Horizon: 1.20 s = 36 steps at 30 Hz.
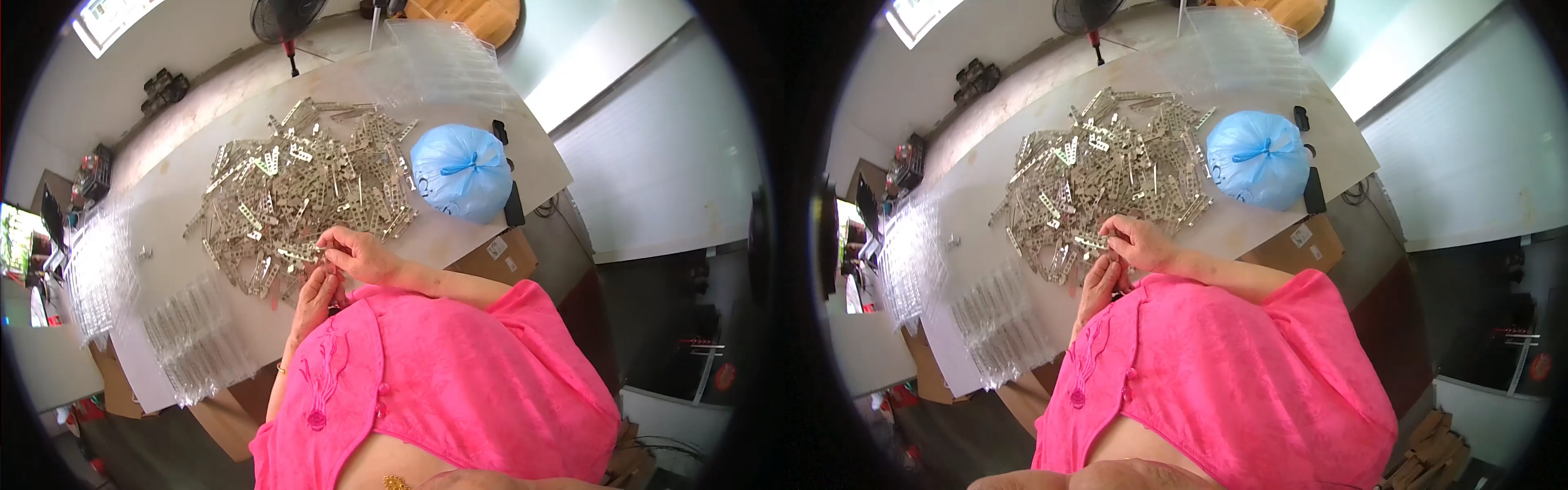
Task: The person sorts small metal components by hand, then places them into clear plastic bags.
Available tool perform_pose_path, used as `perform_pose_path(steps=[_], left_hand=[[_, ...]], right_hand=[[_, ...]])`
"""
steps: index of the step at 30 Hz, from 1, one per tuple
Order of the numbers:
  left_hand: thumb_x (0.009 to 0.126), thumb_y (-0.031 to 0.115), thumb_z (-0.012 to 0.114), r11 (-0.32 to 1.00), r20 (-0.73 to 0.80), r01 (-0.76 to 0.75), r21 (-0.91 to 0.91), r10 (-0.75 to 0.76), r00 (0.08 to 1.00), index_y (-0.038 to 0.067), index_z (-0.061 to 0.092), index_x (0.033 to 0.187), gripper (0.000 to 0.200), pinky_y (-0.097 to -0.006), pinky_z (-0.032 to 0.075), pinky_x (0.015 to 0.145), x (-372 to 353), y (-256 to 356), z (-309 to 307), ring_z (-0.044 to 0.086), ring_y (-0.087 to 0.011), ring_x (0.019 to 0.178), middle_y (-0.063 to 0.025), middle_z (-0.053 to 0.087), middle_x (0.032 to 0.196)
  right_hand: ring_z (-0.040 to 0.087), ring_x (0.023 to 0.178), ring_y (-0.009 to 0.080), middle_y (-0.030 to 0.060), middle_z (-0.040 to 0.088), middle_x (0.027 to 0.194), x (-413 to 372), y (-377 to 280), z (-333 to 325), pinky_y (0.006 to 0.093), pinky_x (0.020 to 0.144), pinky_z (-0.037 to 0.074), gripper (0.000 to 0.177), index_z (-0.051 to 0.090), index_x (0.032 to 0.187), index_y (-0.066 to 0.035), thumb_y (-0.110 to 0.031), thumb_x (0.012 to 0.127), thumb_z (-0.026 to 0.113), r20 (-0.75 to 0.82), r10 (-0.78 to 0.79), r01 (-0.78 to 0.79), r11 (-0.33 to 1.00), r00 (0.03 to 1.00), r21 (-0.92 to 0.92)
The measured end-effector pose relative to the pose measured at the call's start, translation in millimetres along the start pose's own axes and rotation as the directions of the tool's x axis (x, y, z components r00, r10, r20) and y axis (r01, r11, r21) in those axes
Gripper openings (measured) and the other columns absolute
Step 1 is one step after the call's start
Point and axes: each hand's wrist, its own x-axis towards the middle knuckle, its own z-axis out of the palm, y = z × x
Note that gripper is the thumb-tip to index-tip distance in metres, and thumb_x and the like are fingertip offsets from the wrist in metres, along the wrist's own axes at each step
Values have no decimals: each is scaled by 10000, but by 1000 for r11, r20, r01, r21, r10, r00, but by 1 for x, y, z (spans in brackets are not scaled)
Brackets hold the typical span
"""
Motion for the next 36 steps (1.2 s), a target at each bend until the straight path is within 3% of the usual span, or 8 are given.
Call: perform_pose_path(steps=[4, 10, 13, 15, 24, 26, 28, 36], left_hand=[[1029, 214, 501, 999, -12, 25, -30, -25, 1000, 34, 541, 1029, 184, -223, 413, 607, 22, -12, 16, 494, -95, 643, 4, 522, 712], [1019, 168, 509, 994, -113, 49, -98, -60, 992, 36, 530, 1005, 135, -222, 364, 587, 41, -17, 45, 422, -77, 651, 14, 459, 722], [1018, 167, 509, 990, -134, 37, -135, -56, 989, 37, 529, 997, 133, -218, 339, 573, 46, -21, 50, 393, -69, 643, 22, 438, 716], [1018, 170, 510, 989, -139, 39, -142, -59, 989, 38, 529, 996, 136, -217, 329, 565, 51, -25, 53, 383, -65, 635, 27, 431, 709], [1017, 206, 510, 998, -235, 61, -5, -61, 970, 56, 553, 963, 165, -212, 333, 553, 55, -26, 77, 415, -57, 636, 31, 484, 718], [1011, 215, 512, 999, -249, 45, -3, -45, 967, 60, 562, 942, 177, -213, 341, 558, 56, -31, 72, 432, -56, 649, 28, 507, 734], [1008, 218, 512, 999, -256, -33, -30, 24, 966, 61, 566, 935, 181, -213, 346, 561, 54, -36, 69, 438, -56, 655, 27, 515, 741], [1030, 224, 495, 990, -188, -94, -104, 74, 979, 49, 555, 1014, 186, -216, 379, 592, 46, -37, 57, 450, -69, 674, 23, 508, 767]], right_hand=[[593, 727, 105, 36, 635, 823, -4, 1, -60, 279, 643, 489, 155, 602, 1091, -68, -136, 953, 581, -251, -67, 39, 993, 966, -113], [648, 737, 230, 124, 663, 855, -42, 48, -200, 341, 640, 497, 143, 651, 998, -55, -161, 916, 600, -542, -47, -242, 860, 839, -449], [651, 821, 329, 144, 663, 911, -64, 93, -249, 403, 687, 510, 148, 650, 963, -36, -148, 909, 569, -459, -168, -263, 629, 872, -731], [661, 850, 372, 166, 654, 924, -72, 105, -263, 457, 755, 531, 190, 670, 938, -44, -143, 894, 515, -422, -20, -362, 478, 906, -800], [649, 748, 403, 204, 660, 825, -52, 135, -272, 517, 647, 510, 63, 582, 836, -46, -86, 810, 541, -129, 116, -164, 373, 985, -913], [653, 720, 402, 209, 648, 742, -50, 147, -275, 524, 641, 509, 224, 569, 1031, -46, -104, 816, 545, -223, 2, -205, 399, 975, -894], [654, 719, 409, 209, 654, 761, -47, 133, -274, 524, 640, 511, 401, 492, 1217, -37, -120, 828, 545, -253, 121, -280, 368, 960, -887], [631, 1046, 401, 265, 503, 1334, -21, 116, -262, 452, 873, 531, 525, 475, 1295, 38, -227, 861, 604, -360, 312, -436, 224, 879, -872]])
